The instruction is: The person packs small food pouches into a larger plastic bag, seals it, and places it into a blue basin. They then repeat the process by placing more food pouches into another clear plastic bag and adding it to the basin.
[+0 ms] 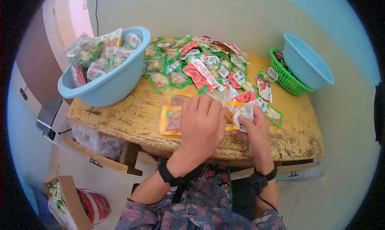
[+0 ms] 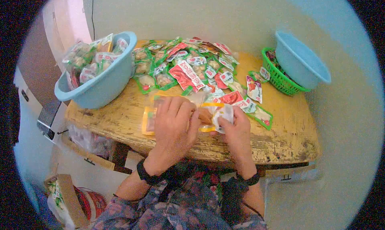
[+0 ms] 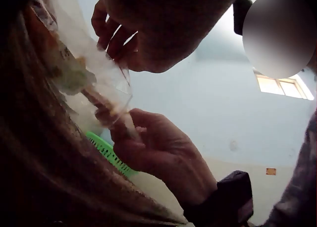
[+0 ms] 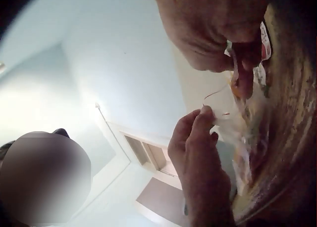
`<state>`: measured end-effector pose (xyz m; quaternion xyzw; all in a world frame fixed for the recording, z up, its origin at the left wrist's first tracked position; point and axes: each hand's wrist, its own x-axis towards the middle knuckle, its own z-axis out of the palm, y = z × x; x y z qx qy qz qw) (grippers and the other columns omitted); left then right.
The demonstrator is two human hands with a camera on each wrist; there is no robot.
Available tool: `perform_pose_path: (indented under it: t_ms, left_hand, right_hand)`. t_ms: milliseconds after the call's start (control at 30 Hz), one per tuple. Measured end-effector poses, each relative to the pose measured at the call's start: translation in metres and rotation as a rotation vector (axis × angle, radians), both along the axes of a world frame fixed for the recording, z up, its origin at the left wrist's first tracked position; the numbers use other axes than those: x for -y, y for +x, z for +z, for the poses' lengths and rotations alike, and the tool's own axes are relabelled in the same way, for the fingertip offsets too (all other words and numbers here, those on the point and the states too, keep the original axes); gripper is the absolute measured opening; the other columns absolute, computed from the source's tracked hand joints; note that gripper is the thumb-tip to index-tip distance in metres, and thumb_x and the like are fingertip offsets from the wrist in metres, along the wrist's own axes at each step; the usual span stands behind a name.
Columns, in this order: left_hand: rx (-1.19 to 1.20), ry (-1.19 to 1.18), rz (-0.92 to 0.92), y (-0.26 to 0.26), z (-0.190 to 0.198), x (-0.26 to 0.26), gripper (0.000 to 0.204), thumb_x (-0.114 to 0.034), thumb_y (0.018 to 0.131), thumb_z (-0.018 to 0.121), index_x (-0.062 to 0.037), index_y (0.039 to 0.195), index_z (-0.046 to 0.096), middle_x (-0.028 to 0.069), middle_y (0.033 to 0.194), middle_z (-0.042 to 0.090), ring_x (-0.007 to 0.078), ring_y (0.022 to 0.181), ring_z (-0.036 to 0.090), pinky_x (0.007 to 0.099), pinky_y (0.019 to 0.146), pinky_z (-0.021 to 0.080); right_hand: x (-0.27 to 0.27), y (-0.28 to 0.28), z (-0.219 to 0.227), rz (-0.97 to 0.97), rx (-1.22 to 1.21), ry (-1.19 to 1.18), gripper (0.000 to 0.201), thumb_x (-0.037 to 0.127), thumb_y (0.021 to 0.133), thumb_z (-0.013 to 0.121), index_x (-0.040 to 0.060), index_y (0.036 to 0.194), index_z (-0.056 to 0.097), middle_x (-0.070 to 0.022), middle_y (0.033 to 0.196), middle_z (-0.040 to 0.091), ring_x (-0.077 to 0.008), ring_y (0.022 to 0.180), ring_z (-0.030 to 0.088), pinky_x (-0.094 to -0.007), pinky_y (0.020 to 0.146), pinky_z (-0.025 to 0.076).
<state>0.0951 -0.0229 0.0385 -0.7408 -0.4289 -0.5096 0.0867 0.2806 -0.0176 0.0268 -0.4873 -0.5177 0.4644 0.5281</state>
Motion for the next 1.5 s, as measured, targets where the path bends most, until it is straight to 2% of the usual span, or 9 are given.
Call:
perform_pose_path:
  t_ms: [133,433,567,667,767,967,1133,1267,1500]
  left_hand:
    - [-0.008,0.021,-0.048,0.006,-0.007,0.002,0.020,-0.011,0.074,0.068,-0.0049,0.090,0.059,0.0113,0.095,0.059,0.0305,0.094,0.057,0.0434,0.078,0.043]
    - [0.012,0.085,-0.120,0.011,-0.015,0.004,0.020,-0.013,0.077,0.066,-0.0039,0.094,0.061,0.0098,0.098,0.061,0.0291,0.101,0.059,0.0439,0.083,0.043]
    - [0.033,0.073,-0.162,-0.001,-0.023,-0.002,0.023,-0.014,0.082,0.068,-0.0018,0.102,0.064,0.0114,0.108,0.065,0.0302,0.111,0.059,0.0456,0.088,0.044]
    - [0.054,-0.025,-0.040,-0.029,-0.021,0.008,0.044,-0.017,0.085,0.075,0.0007,0.123,0.063,0.0174,0.127,0.065,0.0376,0.124,0.058,0.0478,0.103,0.045]
    - [0.093,-0.086,0.077,-0.066,-0.033,0.010,0.064,-0.016,0.086,0.078,0.0016,0.142,0.052,0.0224,0.143,0.056,0.0413,0.139,0.048,0.0505,0.115,0.038]
    - [0.204,-0.291,-0.078,-0.092,-0.046,0.011,0.090,-0.006,0.085,0.076,0.0028,0.160,0.027,0.0277,0.161,0.031,0.0447,0.150,0.031,0.0501,0.121,0.031]
    - [0.209,-0.299,-0.178,-0.090,-0.040,0.006,0.090,-0.005,0.086,0.075,0.0003,0.161,0.025,0.0282,0.162,0.030,0.0468,0.151,0.028,0.0490,0.121,0.032]
    - [0.157,-0.288,-0.221,-0.093,-0.046,0.002,0.079,-0.008,0.088,0.074,-0.0082,0.158,0.038,0.0253,0.160,0.035,0.0464,0.151,0.029,0.0488,0.121,0.032]
    - [-0.313,-0.267,0.079,-0.086,-0.048,0.008,0.052,-0.023,0.094,0.066,-0.0196,0.146,0.058,0.0139,0.158,0.045,0.0408,0.150,0.034,0.0647,0.116,0.031]
  right_hand:
    - [0.000,-0.005,0.003,0.015,-0.080,-0.038,0.031,0.002,0.097,0.061,-0.0005,0.127,0.056,-0.0095,0.106,0.073,-0.0155,0.084,0.073,-0.0239,0.046,0.052]
    - [-0.029,-0.044,-0.019,0.154,-0.291,0.042,0.032,-0.001,0.097,0.058,0.0023,0.129,0.058,-0.0083,0.120,0.070,-0.0174,0.107,0.068,-0.0329,0.089,0.057]
    - [-0.032,-0.041,-0.024,0.195,-0.174,0.058,0.032,0.001,0.099,0.057,0.0017,0.131,0.058,-0.0077,0.121,0.070,-0.0178,0.106,0.068,-0.0323,0.087,0.058]
    - [-0.032,-0.029,-0.016,0.187,-0.032,0.026,0.037,0.004,0.097,0.063,0.0017,0.134,0.057,-0.0077,0.118,0.071,-0.0164,0.105,0.069,-0.0307,0.087,0.057]
    - [-0.020,-0.022,0.007,0.153,0.108,-0.030,0.045,0.006,0.093,0.072,0.0016,0.135,0.057,-0.0082,0.114,0.072,-0.0145,0.103,0.069,-0.0283,0.084,0.057]
    - [-0.022,-0.027,-0.002,0.084,0.151,-0.066,0.054,0.006,0.088,0.079,0.0008,0.137,0.055,-0.0074,0.101,0.074,-0.0134,0.087,0.070,-0.0253,0.075,0.057]
    - [-0.032,-0.064,-0.008,0.002,-0.037,0.012,0.048,0.006,0.087,0.079,-0.0017,0.130,0.058,-0.0053,0.089,0.072,-0.0122,0.074,0.066,-0.0246,0.069,0.054]
    - [-0.048,-0.062,-0.019,0.020,0.184,0.097,0.043,0.007,0.089,0.078,-0.0040,0.126,0.059,-0.0077,0.095,0.073,-0.0126,0.076,0.068,-0.0252,0.069,0.055]
    - [-0.047,-0.052,-0.009,0.079,0.093,0.058,0.035,0.011,0.097,0.071,-0.0036,0.126,0.060,-0.0082,0.097,0.073,-0.0124,0.074,0.069,-0.0253,0.060,0.054]
